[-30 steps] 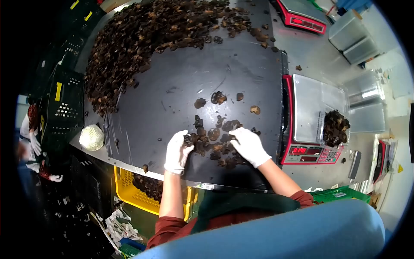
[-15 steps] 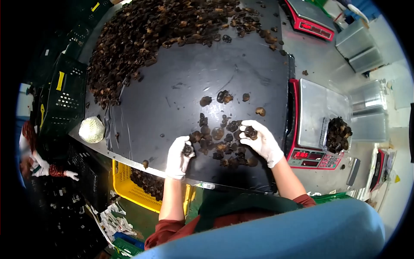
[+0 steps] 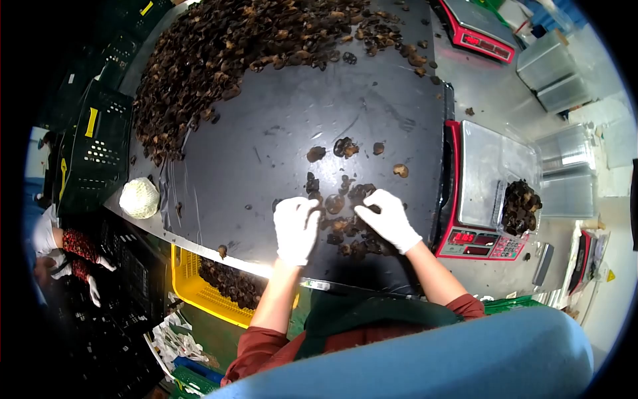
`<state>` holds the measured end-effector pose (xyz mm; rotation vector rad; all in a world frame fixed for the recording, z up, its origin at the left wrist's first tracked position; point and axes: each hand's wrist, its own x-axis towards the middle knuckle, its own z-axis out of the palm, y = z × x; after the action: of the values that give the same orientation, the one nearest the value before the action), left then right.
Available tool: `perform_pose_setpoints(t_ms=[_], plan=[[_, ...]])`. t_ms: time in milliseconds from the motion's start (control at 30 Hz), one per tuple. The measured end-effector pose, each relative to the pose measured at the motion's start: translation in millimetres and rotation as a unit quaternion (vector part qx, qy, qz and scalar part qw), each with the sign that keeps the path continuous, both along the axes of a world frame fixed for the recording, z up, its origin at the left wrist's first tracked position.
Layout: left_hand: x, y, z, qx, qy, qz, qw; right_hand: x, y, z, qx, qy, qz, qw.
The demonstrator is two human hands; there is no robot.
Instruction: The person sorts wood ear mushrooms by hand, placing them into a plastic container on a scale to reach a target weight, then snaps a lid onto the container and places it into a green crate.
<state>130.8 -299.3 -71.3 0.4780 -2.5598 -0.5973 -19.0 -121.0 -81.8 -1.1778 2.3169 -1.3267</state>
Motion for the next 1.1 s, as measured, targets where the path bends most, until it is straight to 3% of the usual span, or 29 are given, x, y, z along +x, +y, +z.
perform_pose_setpoints(t_ms=[67,133,167,267,367,433,500,633,700,733,833,867,900,933,967,1033,1100], plan=[[-13.0,8.1,2.5,-0.006,-0.031,-0.042,0.999,-6.1,14.0,9.1,-0.048,-0.211,-0.071,0.974],[-24.1,15.1,1.4,-0.041,-0.053,-0.058,0.996,-9.7,28.0,21.0,-0.143,-0.413,-0.11,0.893],[-28.5,17.1,-2.5,-0.047,-0.07,-0.063,0.994,-8.8,27.1,31.4,-0.179,-0.453,-0.161,0.859],[-40.7,17.3,-15.4,-0.078,-0.105,-0.079,0.988,-12.4,50.5,16.5,-0.222,-0.432,-0.127,0.865],[-42.4,12.3,-20.0,0.011,0.002,-0.061,0.998,-6.6,56.1,18.4,-0.076,-0.297,-0.116,0.945],[-39.2,12.7,-14.4,0.233,0.0,-0.008,0.972,-1.2,50.4,23.3,0.014,-0.212,-0.053,0.976],[-38.2,7.2,-15.2,0.458,0.027,-0.014,0.888,4.1,35.1,26.8,0.104,-0.055,-0.019,0.993],[-27.6,0.5,-5.3,0.485,0.009,0.009,0.875,8.9,15.5,-6.9,0.167,0.132,-0.005,0.977],[-18.1,-9.2,-15.4,0.53,0.031,0.029,0.847,4.0,13.1,-1.5,0.141,0.097,-0.02,0.985],[-9.6,-16.3,-21.5,0.614,0.061,0.04,0.786,2.3,12.6,0.6,0.129,0.078,-0.024,0.988],[2.2,-29.8,-19.6,0.786,0.163,0.061,0.593,-10.2,24.8,-9.4,-0.048,-0.057,-0.057,0.996],[8.0,-36.7,-19.5,0.819,0.181,0.068,0.54,-14.4,32.5,5.2,0.016,-0.273,-0.087,0.958],[11.5,-40.8,-16.9,0.848,0.199,0.075,0.485,-16.8,38.7,12.8,-0.031,-0.42,-0.1,0.902],[10.5,-43.7,-13.8,0.879,0.228,0.026,0.418,-14.6,40.4,20.6,-0.103,-0.47,-0.116,0.869],[9.8,-44.3,-7.6,0.883,0.236,0.045,0.404,-11.2,42.2,26.1,-0.173,-0.516,-0.131,0.829],[4.7,-39.0,6.0,0.836,0.206,0.119,0.495,-8.1,51.8,25.9,-0.172,-0.519,-0.117,0.829],[-2.1,-40.4,11.7,0.705,0.075,0.062,0.702,-6.1,61.6,26.3,-0.125,-0.502,-0.089,0.851]])
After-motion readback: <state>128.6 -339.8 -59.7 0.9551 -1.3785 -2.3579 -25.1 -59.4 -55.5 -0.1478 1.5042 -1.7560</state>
